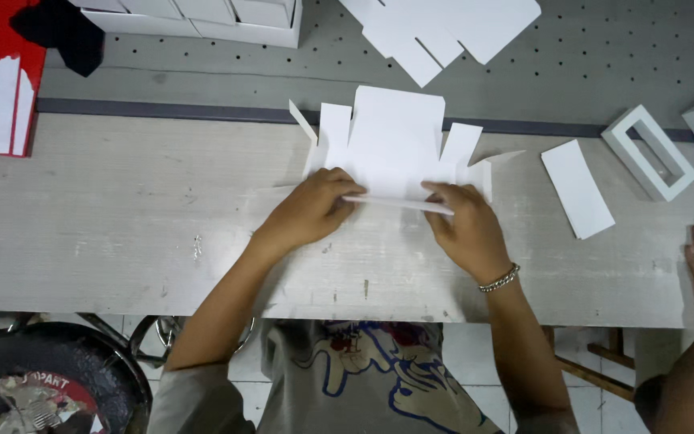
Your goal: The person assembles white cardboard boxes by hand on a workbench. They fold the flat pieces into shape, insert a rectangular frame into the box, and then stack the completed box with others.
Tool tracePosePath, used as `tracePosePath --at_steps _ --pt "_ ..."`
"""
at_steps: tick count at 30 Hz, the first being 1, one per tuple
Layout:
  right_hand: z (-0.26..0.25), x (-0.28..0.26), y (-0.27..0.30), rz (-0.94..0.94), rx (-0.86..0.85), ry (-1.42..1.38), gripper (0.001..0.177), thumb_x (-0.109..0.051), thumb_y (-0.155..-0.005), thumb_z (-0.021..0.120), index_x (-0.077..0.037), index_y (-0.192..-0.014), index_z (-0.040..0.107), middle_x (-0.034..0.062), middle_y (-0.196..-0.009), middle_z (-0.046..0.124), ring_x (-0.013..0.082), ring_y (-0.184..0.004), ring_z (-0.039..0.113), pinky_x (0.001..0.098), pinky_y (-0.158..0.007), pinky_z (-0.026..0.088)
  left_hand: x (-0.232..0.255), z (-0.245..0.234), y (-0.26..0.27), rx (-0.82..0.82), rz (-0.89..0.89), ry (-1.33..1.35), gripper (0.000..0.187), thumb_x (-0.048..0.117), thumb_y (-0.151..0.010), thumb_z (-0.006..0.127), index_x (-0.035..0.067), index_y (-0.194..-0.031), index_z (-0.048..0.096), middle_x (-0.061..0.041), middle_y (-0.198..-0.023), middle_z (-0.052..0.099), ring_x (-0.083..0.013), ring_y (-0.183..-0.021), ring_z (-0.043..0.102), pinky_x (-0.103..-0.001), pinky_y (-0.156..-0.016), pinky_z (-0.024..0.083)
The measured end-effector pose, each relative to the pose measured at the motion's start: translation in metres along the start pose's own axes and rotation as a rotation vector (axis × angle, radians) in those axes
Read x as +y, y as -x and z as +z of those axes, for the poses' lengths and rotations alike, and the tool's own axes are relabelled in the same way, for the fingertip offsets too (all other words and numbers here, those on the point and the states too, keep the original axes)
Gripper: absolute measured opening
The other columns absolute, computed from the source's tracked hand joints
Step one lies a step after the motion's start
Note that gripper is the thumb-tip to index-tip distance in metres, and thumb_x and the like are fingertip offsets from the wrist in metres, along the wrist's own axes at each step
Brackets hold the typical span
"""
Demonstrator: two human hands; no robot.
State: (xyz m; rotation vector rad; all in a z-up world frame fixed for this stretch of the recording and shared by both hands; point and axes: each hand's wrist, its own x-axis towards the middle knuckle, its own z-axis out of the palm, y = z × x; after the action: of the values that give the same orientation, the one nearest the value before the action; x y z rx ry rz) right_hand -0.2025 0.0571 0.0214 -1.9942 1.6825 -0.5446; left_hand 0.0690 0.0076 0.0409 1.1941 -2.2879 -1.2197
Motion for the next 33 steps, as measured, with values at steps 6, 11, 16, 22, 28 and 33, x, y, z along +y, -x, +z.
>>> tracePosePath --at_steps 6,11,16,22,28,33 --pt "0.001 -0.021 -0.006 0.25 0.004 -0.042 0.049 -0.017 -0.097 0.067 -0.011 -0.139 0.044 0.0153 -0.08 0.07 0.042 -0.085 0.07 0.0517 -0.081 0.05 -0.011 0.015 -0.018 0.061 -0.16 -0.064 0.051 0.011 -0.097 0.054 0.002 -0.146 0.048 -0.027 -0.112 0.069 -0.0452 -0.11 0.066 -0.055 -0.094 0.052" --pt "-0.002 -0.048 -0.025 0.3 0.087 0.058 0.076 -0.012 -0.096 0.07 -0.002 -0.153 0.022 0.0211 -0.097 0.069 0.0442 -0.088 0.071 0.0586 -0.081 0.055 0.03 0.019 -0.017 0.277 -0.231 -0.127 0.079 0.003 -0.103 0.052 0.012 -0.164 0.003 -0.038 -0.134 0.052 -0.0564 -0.113 0.062 -0.065 -0.088 0.054" --pt "0.01 -0.027 -0.041 0.209 0.13 0.149 0.082 -0.004 -0.083 0.083 0.007 -0.15 0.037 0.0288 -0.13 0.047 0.0513 -0.115 0.061 0.0611 -0.074 0.062 -0.004 0.034 -0.039 0.332 -0.144 -0.445 0.054 0.005 -0.097 0.063 0.007 -0.149 0.05 -0.032 -0.15 0.034 -0.0525 -0.133 0.044 -0.058 -0.088 0.059" --pt "0.034 0.021 -0.019 -0.231 0.16 0.317 0.01 -0.017 -0.101 0.071 -0.013 -0.105 0.079 0.002 -0.106 0.069 0.0214 -0.111 0.067 0.0287 -0.092 0.054 -0.044 0.055 -0.03 0.081 0.367 -0.325 0.042 0.009 -0.089 0.064 0.004 -0.131 0.064 -0.024 -0.146 0.05 -0.0453 -0.142 0.042 -0.054 -0.122 0.028" --pt "0.032 0.009 0.007 -0.287 -0.174 0.385 0.077 -0.047 -0.1 0.057 -0.006 -0.16 0.034 0.0185 -0.166 0.032 0.037 -0.153 0.026 0.0493 -0.126 0.017 -0.032 0.05 -0.017 -0.082 0.361 -0.394 0.098 0.071 -0.091 0.053 0.005 -0.159 0.029 -0.021 -0.168 0.02 -0.0352 -0.157 0.017 -0.051 -0.128 0.006" --pt "0.044 -0.002 0.008 -0.254 -0.171 0.415 0.107 -0.071 -0.087 0.059 0.001 -0.16 0.028 0.0236 -0.167 0.025 0.0374 -0.157 0.016 0.0529 -0.127 0.008 -0.035 0.057 -0.015 -0.001 0.373 -0.466 0.115 0.081 -0.081 0.056 0.008 -0.162 0.021 -0.018 -0.169 0.019 -0.0319 -0.157 0.015 -0.049 -0.129 0.005"
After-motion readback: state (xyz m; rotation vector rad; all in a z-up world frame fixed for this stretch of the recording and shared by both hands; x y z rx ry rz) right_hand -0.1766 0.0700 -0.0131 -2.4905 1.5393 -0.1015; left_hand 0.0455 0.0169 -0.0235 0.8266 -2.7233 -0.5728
